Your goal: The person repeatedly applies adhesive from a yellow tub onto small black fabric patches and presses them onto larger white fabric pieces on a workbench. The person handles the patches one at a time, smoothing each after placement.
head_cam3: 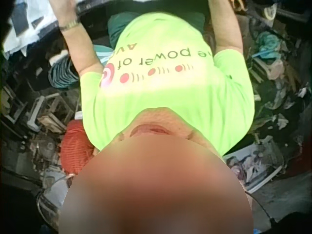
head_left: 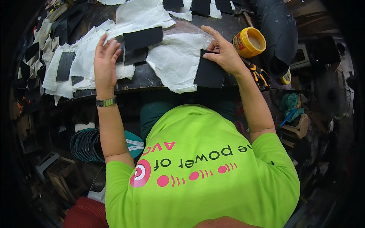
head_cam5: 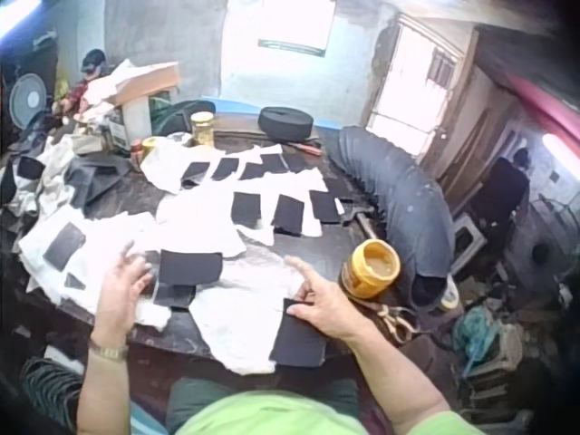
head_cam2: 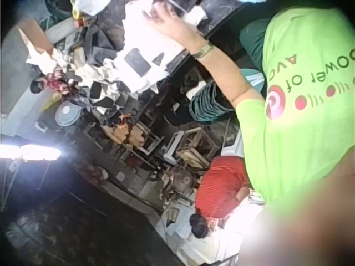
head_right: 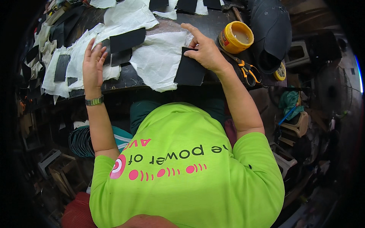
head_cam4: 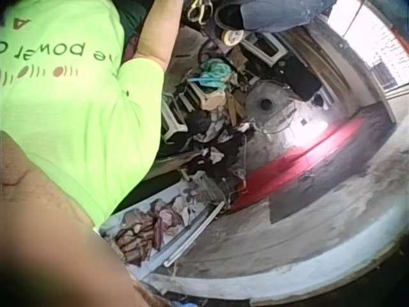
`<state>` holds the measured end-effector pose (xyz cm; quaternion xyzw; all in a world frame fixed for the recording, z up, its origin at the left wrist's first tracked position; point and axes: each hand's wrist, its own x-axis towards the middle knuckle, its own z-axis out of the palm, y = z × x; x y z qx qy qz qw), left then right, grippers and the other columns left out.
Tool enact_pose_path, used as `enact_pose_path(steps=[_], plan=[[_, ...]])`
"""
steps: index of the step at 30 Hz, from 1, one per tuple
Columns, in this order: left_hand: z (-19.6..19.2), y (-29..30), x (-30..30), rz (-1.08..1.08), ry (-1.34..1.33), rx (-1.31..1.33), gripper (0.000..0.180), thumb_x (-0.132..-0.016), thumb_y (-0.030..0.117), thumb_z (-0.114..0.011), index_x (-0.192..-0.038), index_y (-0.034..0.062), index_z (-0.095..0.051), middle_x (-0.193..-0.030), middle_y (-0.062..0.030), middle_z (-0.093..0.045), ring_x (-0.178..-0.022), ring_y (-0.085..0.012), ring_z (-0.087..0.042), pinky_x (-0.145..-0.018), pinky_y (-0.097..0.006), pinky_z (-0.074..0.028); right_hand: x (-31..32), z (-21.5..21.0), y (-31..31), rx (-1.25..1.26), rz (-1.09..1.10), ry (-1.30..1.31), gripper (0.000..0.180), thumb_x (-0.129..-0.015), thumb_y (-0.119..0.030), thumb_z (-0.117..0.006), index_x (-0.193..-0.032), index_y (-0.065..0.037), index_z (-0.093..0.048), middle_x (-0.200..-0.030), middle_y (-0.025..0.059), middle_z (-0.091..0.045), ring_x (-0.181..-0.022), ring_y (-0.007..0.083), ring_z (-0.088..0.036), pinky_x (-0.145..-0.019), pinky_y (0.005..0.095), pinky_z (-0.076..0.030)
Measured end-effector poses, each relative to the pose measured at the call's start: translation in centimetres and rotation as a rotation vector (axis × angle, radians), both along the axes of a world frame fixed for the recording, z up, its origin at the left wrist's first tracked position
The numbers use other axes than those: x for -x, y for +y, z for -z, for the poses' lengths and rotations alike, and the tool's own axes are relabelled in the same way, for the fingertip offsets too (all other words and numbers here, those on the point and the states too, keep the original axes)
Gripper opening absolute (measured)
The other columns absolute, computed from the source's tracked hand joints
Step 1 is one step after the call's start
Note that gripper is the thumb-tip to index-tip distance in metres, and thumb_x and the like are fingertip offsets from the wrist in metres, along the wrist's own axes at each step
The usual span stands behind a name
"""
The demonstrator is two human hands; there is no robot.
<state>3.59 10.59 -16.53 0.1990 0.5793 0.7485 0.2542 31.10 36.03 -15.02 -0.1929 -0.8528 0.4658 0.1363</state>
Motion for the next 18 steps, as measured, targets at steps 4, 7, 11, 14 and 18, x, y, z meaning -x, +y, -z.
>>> enact_pose_path(steps=[4,7,11,14,18], plan=[[-0.7,1.5,-1.5,0.042,0.944,0.350,0.060,-0.084,0.015,-0.080,-0.141,0.0118,-0.059,-0.141,-0.0148,-0.055,-0.132,-0.0297,-0.053,-0.110,-0.043,-0.044,0.3,-0.1,-0.7,0.004,0.031,-0.009,0.086,-0.079,0.002,-0.077,-0.155,-0.024,-0.045,-0.086,0.0047,-0.058,-0.082,0.0167,-0.057,-0.087,0.0338,-0.053],[-1.2,2.2,-1.0,0.081,1.313,0.513,0.071,-0.074,0.011,-0.080,-0.142,0.0188,-0.059,-0.143,-0.0136,-0.054,-0.132,-0.0357,-0.051,-0.117,-0.045,-0.035,0.3,-0.2,-0.7,-0.011,0.041,0.000,0.085,-0.079,0.003,-0.076,-0.155,-0.024,-0.045,-0.086,0.0052,-0.058,-0.082,0.0169,-0.058,-0.087,0.0342,-0.053],[-2.0,2.9,1.0,0.179,1.225,0.439,0.041,-0.081,0.005,-0.077,-0.122,0.0124,-0.073,-0.119,-0.0087,-0.071,-0.113,-0.0247,-0.065,-0.104,-0.038,-0.046,0.1,0.0,-0.8,0.013,0.036,0.021,0.085,-0.079,0.004,-0.076,-0.154,-0.024,-0.046,-0.086,0.0053,-0.058,-0.082,0.0169,-0.058,-0.087,0.0334,-0.053],[-2.7,3.3,2.9,0.061,1.062,0.233,0.020,-0.087,-0.001,-0.074,-0.103,0.0089,-0.080,-0.098,-0.0058,-0.077,-0.091,-0.0181,-0.071,-0.083,-0.029,-0.054,0.2,0.2,-0.8,0.016,0.035,0.025,0.085,-0.079,0.004,-0.076,-0.154,-0.024,-0.046,-0.086,0.0050,-0.058,-0.082,0.0172,-0.058,-0.086,0.0329,-0.053],[-4.4,2.4,5.8,-0.183,1.373,0.149,0.024,-0.088,0.000,-0.075,-0.108,0.0114,-0.081,-0.100,-0.0040,-0.077,-0.095,-0.0161,-0.070,-0.085,-0.028,-0.054,0.3,0.3,-0.5,0.010,-0.058,0.094,0.090,-0.079,0.006,-0.076,-0.156,-0.025,-0.043,-0.084,0.0057,-0.058,-0.080,0.0180,-0.058,-0.083,0.0335,-0.054]])
